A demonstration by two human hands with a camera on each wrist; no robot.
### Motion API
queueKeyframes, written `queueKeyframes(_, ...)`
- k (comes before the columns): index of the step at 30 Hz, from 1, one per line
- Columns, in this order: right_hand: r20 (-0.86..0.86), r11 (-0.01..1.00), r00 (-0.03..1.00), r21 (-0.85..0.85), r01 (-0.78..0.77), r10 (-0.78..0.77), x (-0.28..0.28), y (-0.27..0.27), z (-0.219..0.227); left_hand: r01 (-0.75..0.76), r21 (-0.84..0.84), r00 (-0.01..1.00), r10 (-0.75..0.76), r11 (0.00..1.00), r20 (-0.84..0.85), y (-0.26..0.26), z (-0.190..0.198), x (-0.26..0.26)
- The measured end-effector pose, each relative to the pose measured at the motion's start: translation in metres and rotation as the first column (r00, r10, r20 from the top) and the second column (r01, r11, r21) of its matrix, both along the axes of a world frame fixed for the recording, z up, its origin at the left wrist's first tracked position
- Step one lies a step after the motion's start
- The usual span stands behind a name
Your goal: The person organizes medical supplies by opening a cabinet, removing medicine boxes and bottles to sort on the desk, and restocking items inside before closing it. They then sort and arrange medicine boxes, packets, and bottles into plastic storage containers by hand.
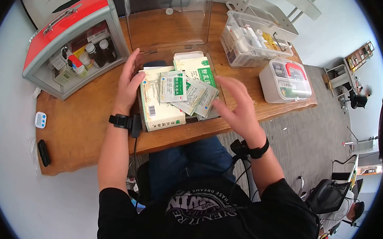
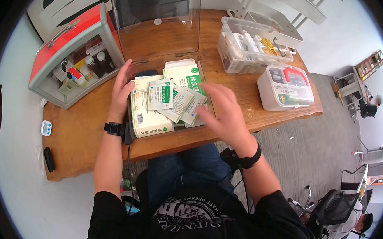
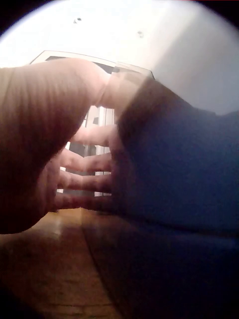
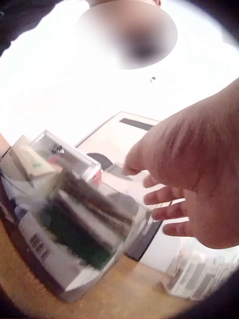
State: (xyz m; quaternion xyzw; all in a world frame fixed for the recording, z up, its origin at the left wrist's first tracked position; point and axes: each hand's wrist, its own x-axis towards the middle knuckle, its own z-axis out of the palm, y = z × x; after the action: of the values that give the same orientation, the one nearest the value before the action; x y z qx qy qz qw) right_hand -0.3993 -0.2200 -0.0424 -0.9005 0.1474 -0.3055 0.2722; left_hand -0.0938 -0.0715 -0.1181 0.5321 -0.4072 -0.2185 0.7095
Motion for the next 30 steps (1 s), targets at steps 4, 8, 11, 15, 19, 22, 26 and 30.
queueKeyframes(4, -0.223, 0.954, 0.948, -0.140, -0.264, 0.229, 0.020, 0.019, 0.029, 0.046, 0.003, 0.999, -0.046, 0.999, 0.023, -0.003, -0.002, 0.003)
queueKeyframes(8, -0.350, 0.946, 0.905, -0.125, -0.300, 0.241, 0.040, 0.021, 0.035, 0.048, 0.018, 0.998, -0.049, 0.999, 0.026, -0.003, -0.002, 0.004)
queueKeyframes(11, -0.466, 0.946, 0.853, -0.092, -0.312, 0.236, 0.049, 0.023, 0.024, 0.057, 0.037, 0.998, -0.058, 0.998, 0.006, -0.002, 0.000, 0.003)
queueKeyframes(15, -0.430, 0.935, 0.871, -0.139, -0.325, 0.239, 0.053, 0.022, 0.020, 0.058, 0.021, 0.998, -0.058, 0.998, 0.017, -0.001, -0.002, 0.004)
queueKeyframes(19, -0.306, 0.968, 0.933, -0.100, -0.229, 0.190, 0.054, 0.016, 0.015, 0.048, 0.035, 0.998, -0.050, 0.998, 0.043, -0.001, -0.001, 0.005)
queueKeyframes(22, -0.141, 0.994, 0.986, -0.053, -0.096, 0.088, 0.046, 0.009, 0.009, 0.049, 0.051, 0.997, -0.051, 0.998, 0.059, 0.000, -0.001, 0.006)
queueKeyframes(26, 0.174, 0.962, 0.949, 0.116, 0.247, -0.265, 0.021, -0.004, 0.000, 0.025, 0.045, 0.998, -0.027, 0.999, 0.054, 0.000, -0.002, 0.006)
queueKeyframes(30, 0.337, 0.894, 0.834, 0.261, 0.363, -0.437, -0.015, -0.050, -0.018, 0.030, 0.064, 0.998, -0.034, 0.998, 0.059, -0.001, -0.003, 0.007)
